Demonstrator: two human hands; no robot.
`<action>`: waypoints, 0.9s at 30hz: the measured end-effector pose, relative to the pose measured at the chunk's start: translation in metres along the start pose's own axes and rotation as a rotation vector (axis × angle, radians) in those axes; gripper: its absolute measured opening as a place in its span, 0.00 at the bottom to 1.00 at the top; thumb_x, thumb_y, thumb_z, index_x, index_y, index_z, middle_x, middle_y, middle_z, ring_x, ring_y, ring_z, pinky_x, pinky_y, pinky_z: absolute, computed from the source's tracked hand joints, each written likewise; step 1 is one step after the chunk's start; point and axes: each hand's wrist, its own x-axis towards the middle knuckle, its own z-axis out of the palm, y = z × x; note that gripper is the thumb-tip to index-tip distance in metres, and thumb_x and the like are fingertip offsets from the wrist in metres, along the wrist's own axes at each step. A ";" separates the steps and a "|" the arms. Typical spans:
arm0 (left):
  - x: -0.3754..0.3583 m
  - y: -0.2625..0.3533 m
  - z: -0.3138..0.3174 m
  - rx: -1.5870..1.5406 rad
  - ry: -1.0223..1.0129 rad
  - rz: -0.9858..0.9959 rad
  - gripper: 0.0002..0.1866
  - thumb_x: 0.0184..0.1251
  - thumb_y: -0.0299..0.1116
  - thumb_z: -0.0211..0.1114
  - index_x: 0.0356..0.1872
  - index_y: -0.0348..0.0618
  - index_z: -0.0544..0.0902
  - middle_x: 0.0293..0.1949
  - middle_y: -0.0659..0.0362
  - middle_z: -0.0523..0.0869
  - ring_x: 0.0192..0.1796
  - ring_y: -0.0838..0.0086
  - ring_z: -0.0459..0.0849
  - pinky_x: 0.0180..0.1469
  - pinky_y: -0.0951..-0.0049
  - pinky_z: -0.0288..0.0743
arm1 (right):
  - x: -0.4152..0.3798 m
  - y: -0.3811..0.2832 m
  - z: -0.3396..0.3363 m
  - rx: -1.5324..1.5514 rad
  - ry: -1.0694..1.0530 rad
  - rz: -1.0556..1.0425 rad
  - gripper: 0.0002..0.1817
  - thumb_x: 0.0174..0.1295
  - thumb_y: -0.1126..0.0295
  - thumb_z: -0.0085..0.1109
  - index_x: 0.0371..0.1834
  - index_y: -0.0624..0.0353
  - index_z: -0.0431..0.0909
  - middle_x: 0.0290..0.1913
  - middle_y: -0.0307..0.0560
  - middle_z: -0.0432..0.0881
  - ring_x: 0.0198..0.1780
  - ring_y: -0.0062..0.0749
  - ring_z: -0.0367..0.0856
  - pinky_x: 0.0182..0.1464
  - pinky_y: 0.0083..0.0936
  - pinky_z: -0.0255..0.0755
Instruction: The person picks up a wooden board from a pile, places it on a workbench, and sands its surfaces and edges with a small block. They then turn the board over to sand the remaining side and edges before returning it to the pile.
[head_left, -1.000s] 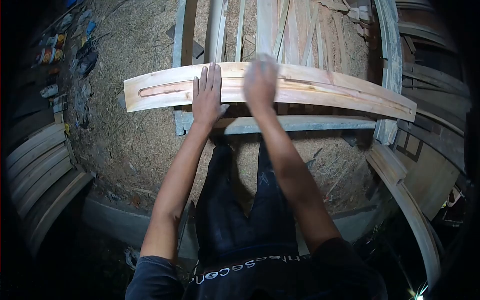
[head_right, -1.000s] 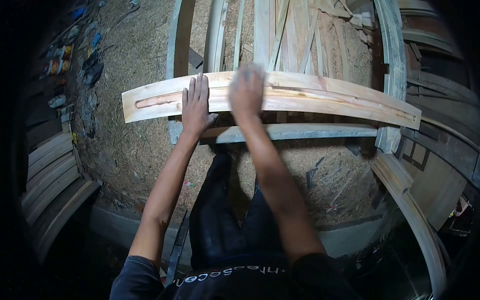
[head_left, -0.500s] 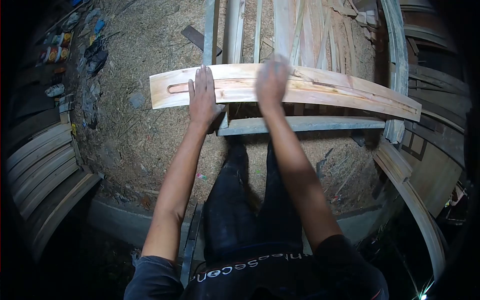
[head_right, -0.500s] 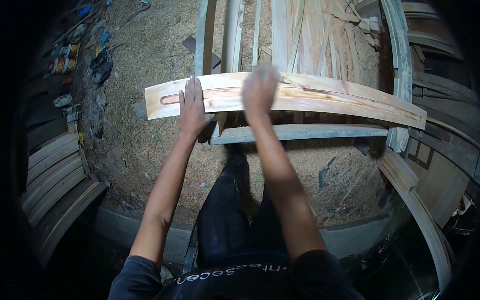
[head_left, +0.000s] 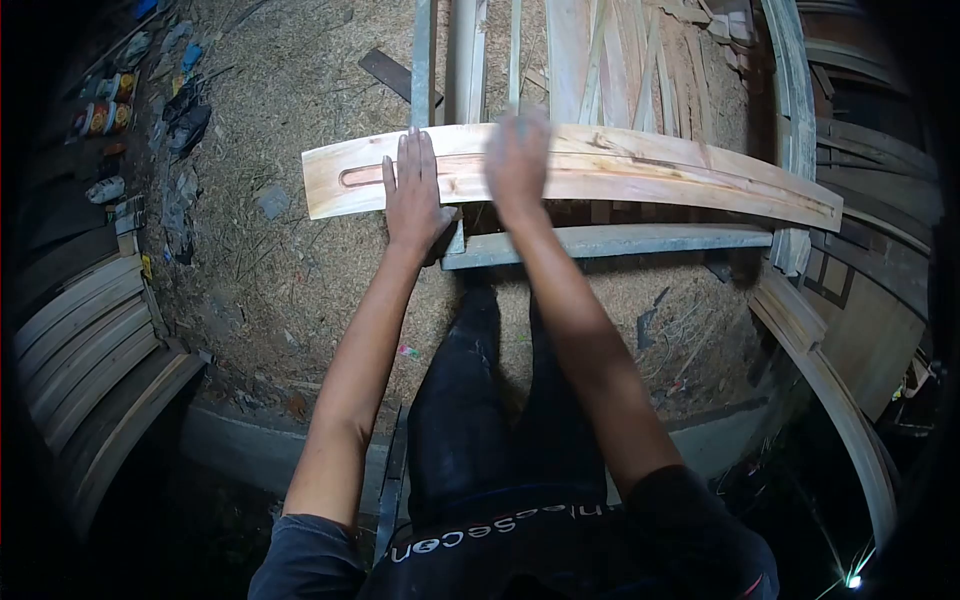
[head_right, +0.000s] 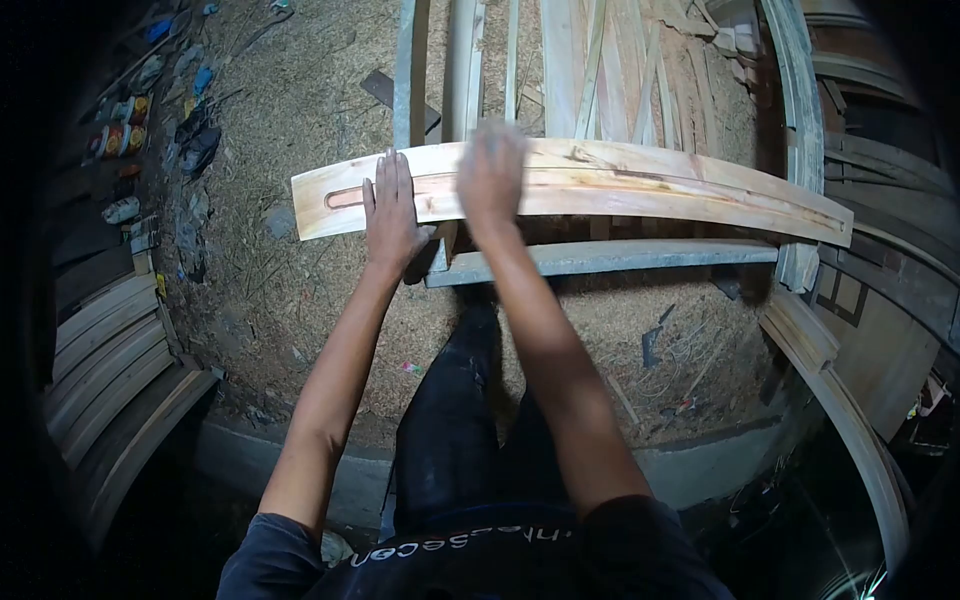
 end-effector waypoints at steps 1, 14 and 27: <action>0.001 0.000 0.002 -0.011 0.023 -0.002 0.68 0.46 0.43 0.85 0.84 0.36 0.48 0.85 0.47 0.51 0.87 0.55 0.49 0.85 0.47 0.43 | -0.004 -0.015 0.012 0.093 -0.072 -0.036 0.23 0.67 0.71 0.58 0.65 0.65 0.76 0.63 0.66 0.77 0.71 0.63 0.70 0.77 0.56 0.59; 0.002 0.006 0.006 0.062 0.048 -0.041 0.71 0.40 0.45 0.88 0.84 0.37 0.50 0.85 0.48 0.54 0.86 0.55 0.51 0.85 0.45 0.43 | -0.046 0.092 -0.094 -0.115 -0.062 0.060 0.24 0.64 0.72 0.60 0.65 0.63 0.77 0.69 0.63 0.75 0.74 0.61 0.69 0.76 0.59 0.60; 0.004 0.013 0.007 0.143 0.041 -0.066 0.70 0.42 0.41 0.87 0.84 0.37 0.49 0.84 0.46 0.53 0.86 0.54 0.51 0.85 0.45 0.43 | -0.046 0.109 -0.101 -0.026 -0.139 0.032 0.25 0.67 0.67 0.61 0.68 0.61 0.77 0.72 0.59 0.74 0.79 0.60 0.65 0.80 0.62 0.54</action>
